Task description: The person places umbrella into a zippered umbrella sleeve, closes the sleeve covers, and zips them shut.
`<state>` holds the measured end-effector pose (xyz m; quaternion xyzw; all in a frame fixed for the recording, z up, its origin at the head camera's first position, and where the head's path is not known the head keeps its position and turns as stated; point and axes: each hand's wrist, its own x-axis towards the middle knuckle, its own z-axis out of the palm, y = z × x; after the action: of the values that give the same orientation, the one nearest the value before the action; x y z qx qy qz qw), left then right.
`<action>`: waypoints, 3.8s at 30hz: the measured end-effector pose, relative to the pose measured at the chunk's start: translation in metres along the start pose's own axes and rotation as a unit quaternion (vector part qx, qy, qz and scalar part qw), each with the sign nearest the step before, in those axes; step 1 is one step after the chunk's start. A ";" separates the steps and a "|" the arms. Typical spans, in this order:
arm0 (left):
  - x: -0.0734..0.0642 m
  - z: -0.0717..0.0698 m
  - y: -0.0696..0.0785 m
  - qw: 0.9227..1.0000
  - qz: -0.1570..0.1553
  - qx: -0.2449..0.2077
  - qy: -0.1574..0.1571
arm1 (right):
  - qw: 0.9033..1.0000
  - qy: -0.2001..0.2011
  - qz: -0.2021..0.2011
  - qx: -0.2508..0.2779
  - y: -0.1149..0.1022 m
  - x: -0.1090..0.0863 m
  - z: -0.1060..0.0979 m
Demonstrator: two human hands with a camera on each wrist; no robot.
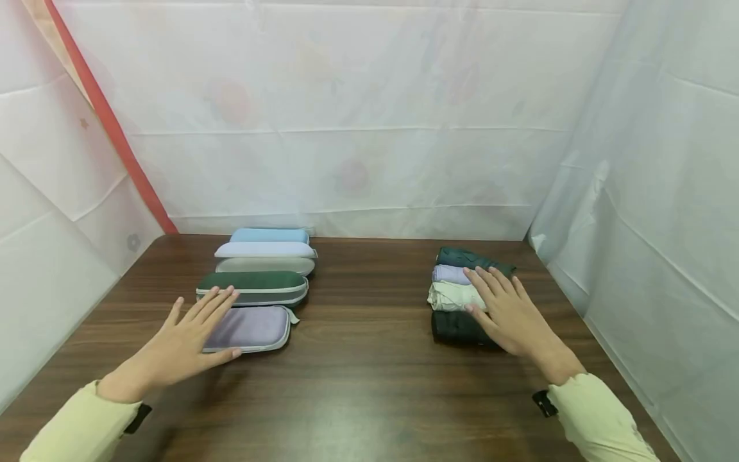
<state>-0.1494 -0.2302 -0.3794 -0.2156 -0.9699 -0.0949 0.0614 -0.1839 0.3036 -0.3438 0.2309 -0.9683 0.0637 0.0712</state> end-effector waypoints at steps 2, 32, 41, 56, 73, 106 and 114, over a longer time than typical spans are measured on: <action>0.001 0.004 -0.002 1.000 0.010 -0.004 0.002 | 1.000 -0.004 -0.003 -0.001 0.002 -0.001 0.005; -0.002 0.035 -0.019 0.997 0.058 0.017 0.039 | 0.997 0.016 -0.072 -0.025 0.026 -0.013 0.061; 0.003 0.039 -0.023 0.977 0.147 0.059 0.142 | 0.997 0.016 -0.066 -0.030 0.027 -0.013 0.059; 0.018 0.020 -0.020 0.994 0.104 0.013 0.037 | 0.997 0.012 -0.065 -0.040 0.027 -0.012 0.059; 0.033 0.011 -0.026 0.996 0.082 -0.025 -0.008 | 0.996 -0.023 -0.049 -0.068 0.024 -0.006 0.055; 0.122 0.000 0.060 0.935 0.069 -0.298 -0.181 | 0.996 -0.013 -0.078 -0.045 0.032 -0.008 0.055; 0.137 0.016 0.073 0.934 0.079 -0.287 -0.195 | 0.994 0.007 -0.091 -0.055 0.030 -0.008 0.057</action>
<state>-0.2424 -0.1062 -0.3615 -0.3147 -0.8738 -0.3205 -0.1865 -0.1964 0.3245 -0.4034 0.3129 -0.9449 0.0048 0.0957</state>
